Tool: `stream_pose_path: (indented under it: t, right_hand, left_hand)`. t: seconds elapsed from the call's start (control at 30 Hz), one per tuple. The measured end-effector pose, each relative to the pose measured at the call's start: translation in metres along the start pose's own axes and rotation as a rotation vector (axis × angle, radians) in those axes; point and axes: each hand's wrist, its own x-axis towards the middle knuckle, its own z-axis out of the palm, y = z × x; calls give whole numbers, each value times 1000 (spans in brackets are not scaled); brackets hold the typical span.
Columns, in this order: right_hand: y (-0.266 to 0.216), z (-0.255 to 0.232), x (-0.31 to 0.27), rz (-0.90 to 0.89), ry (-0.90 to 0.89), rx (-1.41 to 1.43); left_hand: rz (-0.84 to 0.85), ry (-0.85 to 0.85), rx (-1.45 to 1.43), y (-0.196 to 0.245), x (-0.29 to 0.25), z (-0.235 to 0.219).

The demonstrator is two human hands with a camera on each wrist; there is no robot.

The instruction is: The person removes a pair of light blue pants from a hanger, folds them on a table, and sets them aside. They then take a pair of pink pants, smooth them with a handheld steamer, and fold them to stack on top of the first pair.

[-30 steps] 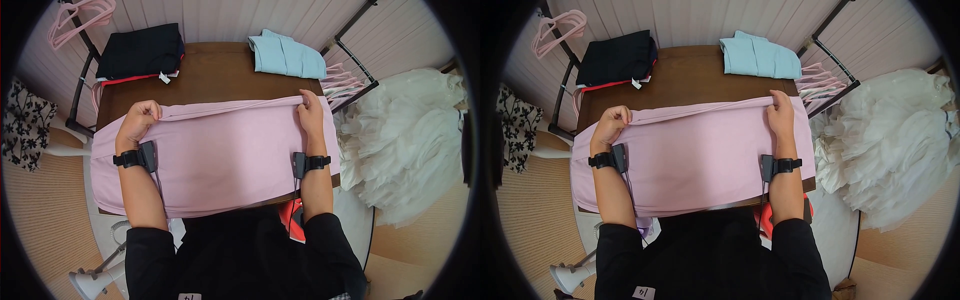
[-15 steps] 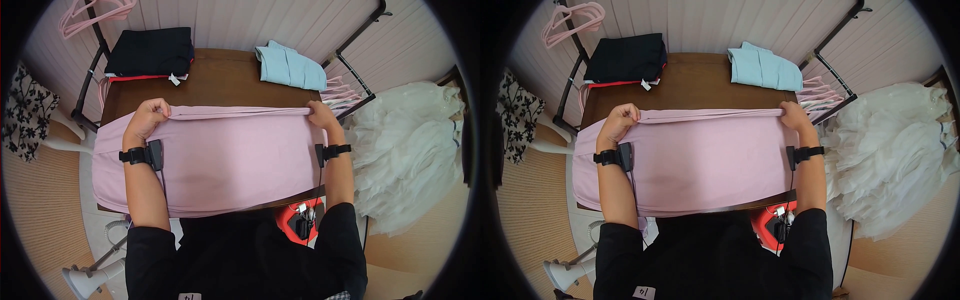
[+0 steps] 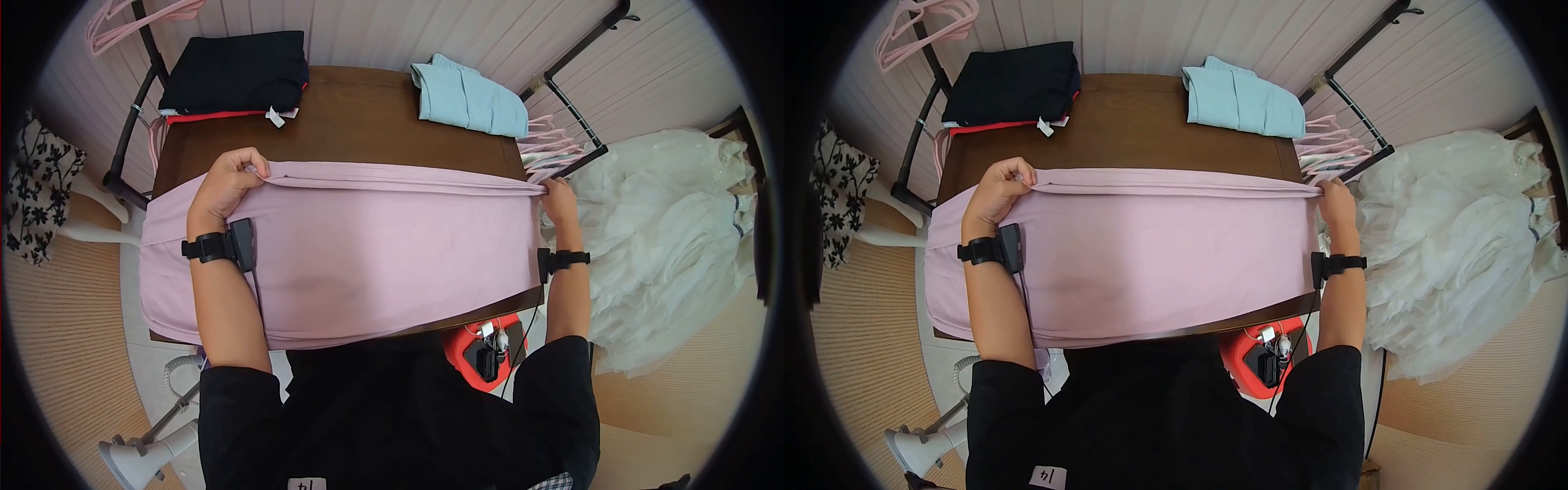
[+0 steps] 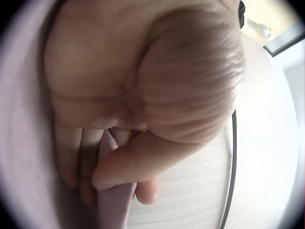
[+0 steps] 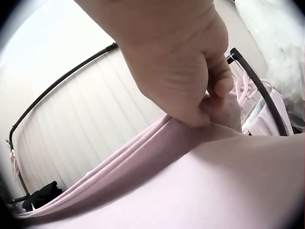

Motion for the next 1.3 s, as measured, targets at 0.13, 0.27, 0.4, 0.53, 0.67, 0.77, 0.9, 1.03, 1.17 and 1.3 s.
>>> stream_pose_path:
  t: [0.13, 0.27, 0.4, 0.53, 0.67, 0.77, 0.9, 1.03, 1.17, 1.3]
  right_hand:
    - [5, -1, -19, 61, 70, 52]
    - [12, 8, -31, 51, 94, 59]
    - [30, 23, -26, 126, 93, 119]
    - [15, 4, -35, 331, 90, 290]
    - [22, 11, -39, 370, 193, 447]
    - [26, 16, -34, 512, 180, 855]
    - [31, 20, -23, 561, 94, 1539]
    - [46, 26, -14, 599, 58, 1545]
    - [56, 25, -11, 527, -78, 1325]
    - [40, 10, -16, 600, -124, 1410]
  left_hand:
    - [1, -22, -2, 6, -4, 1]
    - [-9, -24, -20, 7, -4, 1]
    - [-38, -30, -28, 10, -7, 2]
    - [-21, -26, -30, 18, -10, 5]
    - [27, -13, -43, 23, -11, 4]
    - [8, -6, -60, 21, -10, 4]
    - [-6, -12, -76, 17, -8, 3]
    - [41, -9, -56, 16, -8, 4]
    - [4, 0, -44, 18, -9, 5]
    - [-10, 1, -26, 19, -8, 6]
